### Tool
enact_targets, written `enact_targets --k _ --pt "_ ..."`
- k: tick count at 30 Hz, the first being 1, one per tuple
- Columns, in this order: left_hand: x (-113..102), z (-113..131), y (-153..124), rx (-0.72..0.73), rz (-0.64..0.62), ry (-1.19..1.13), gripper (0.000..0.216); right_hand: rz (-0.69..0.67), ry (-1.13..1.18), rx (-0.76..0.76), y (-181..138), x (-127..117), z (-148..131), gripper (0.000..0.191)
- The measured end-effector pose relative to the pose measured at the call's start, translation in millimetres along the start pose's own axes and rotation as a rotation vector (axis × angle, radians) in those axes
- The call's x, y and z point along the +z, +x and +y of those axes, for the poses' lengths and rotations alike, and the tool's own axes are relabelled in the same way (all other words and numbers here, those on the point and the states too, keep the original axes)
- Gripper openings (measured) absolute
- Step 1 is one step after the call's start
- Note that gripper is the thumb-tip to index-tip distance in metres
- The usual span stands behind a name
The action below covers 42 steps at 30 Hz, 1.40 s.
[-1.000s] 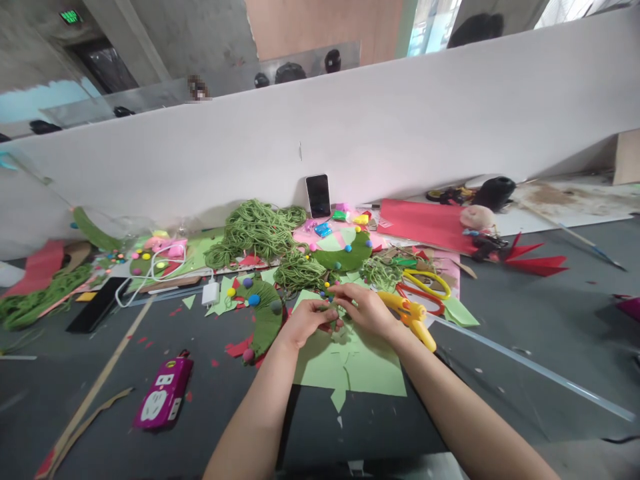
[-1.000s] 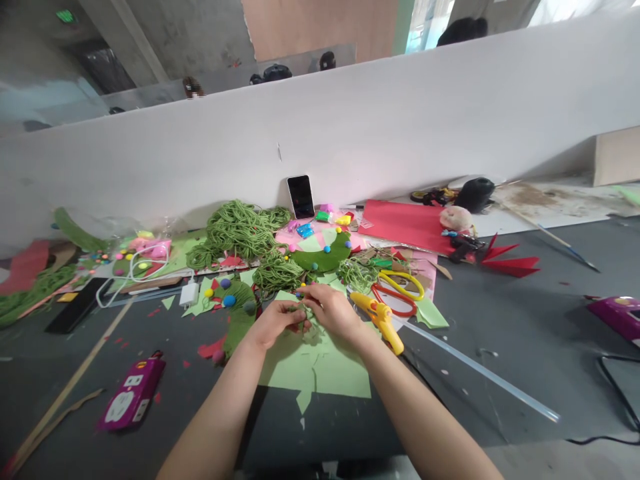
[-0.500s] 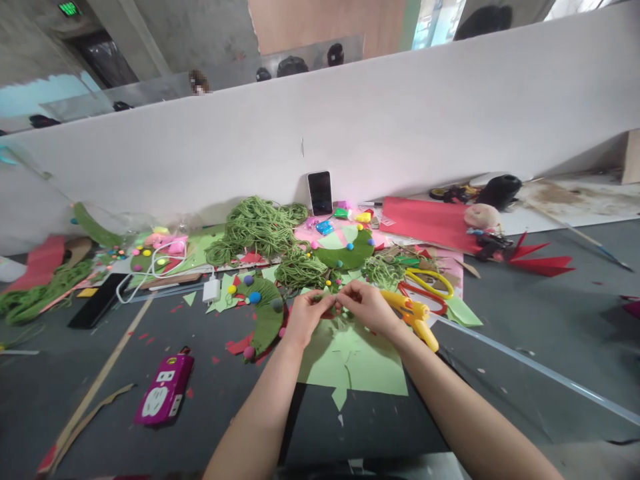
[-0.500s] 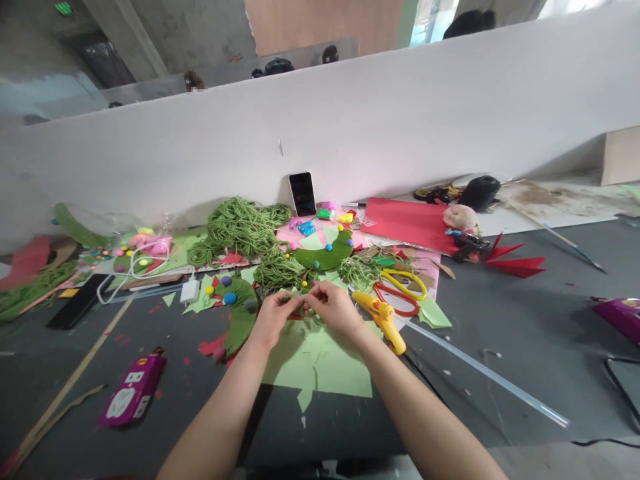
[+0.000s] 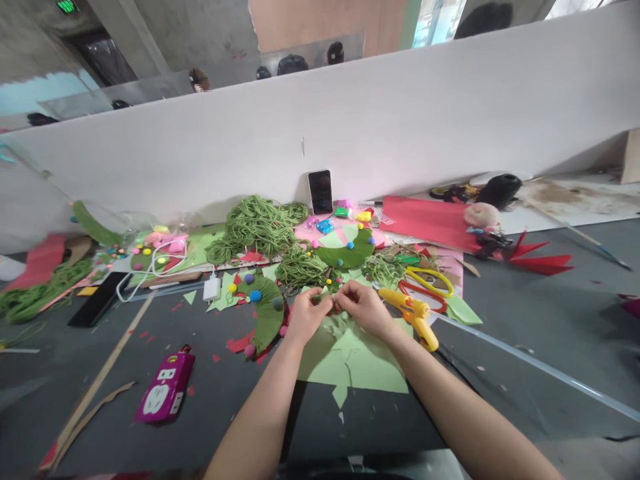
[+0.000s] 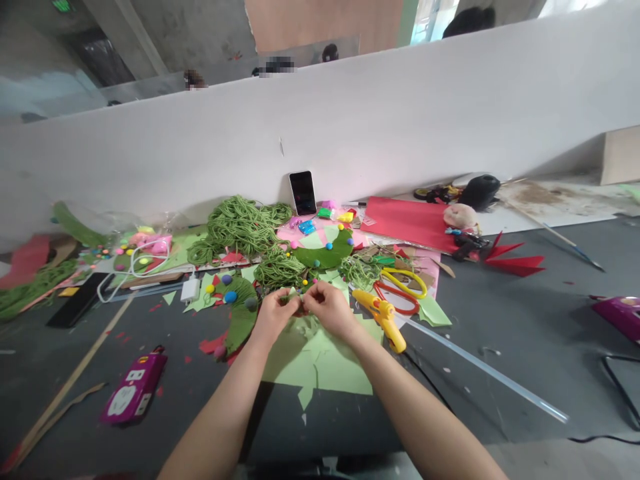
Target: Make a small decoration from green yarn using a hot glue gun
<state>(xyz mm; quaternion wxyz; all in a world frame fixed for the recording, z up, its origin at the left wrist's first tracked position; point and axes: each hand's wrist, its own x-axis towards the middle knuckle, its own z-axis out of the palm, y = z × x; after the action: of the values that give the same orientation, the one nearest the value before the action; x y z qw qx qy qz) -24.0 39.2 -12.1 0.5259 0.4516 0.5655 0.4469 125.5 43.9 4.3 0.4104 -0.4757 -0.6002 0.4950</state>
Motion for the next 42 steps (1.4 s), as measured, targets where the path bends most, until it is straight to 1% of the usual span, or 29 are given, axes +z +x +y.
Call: enact_targets --k 4,9,14,19,27,33,39,42 --pt "0 1 0 0.009 -0.008 -0.022 0.018 0.006 0.006 -0.013 0 -1 0 0.014" --pt "3 8 -3 -0.013 -0.073 -0.142 0.022 -0.005 0.015 -0.030 2 -3 2 0.017" --pt "6 13 -4 -0.080 -0.047 -0.219 0.022 -0.015 0.005 -0.044 2 -5 2 0.018" --pt "7 9 -3 -0.084 -0.050 -0.258 0.020 -0.002 -0.025 -0.044 1 -5 0 0.018" --pt "5 5 -1 -0.058 -0.010 -0.207 0.020 0.048 -0.062 -0.034 2 -1 1 0.017" --pt "5 0 1 -0.033 0.020 -0.165 0.014 0.056 -0.063 -0.009 1 1 1 0.016" --pt "4 -2 1 -0.022 0.015 -0.150 0.019 0.053 -0.063 -0.002 1 2 0 0.017" --pt "3 0 0 -0.021 0.014 -0.155 0.018 0.057 -0.065 -0.005 1 2 1 0.018"
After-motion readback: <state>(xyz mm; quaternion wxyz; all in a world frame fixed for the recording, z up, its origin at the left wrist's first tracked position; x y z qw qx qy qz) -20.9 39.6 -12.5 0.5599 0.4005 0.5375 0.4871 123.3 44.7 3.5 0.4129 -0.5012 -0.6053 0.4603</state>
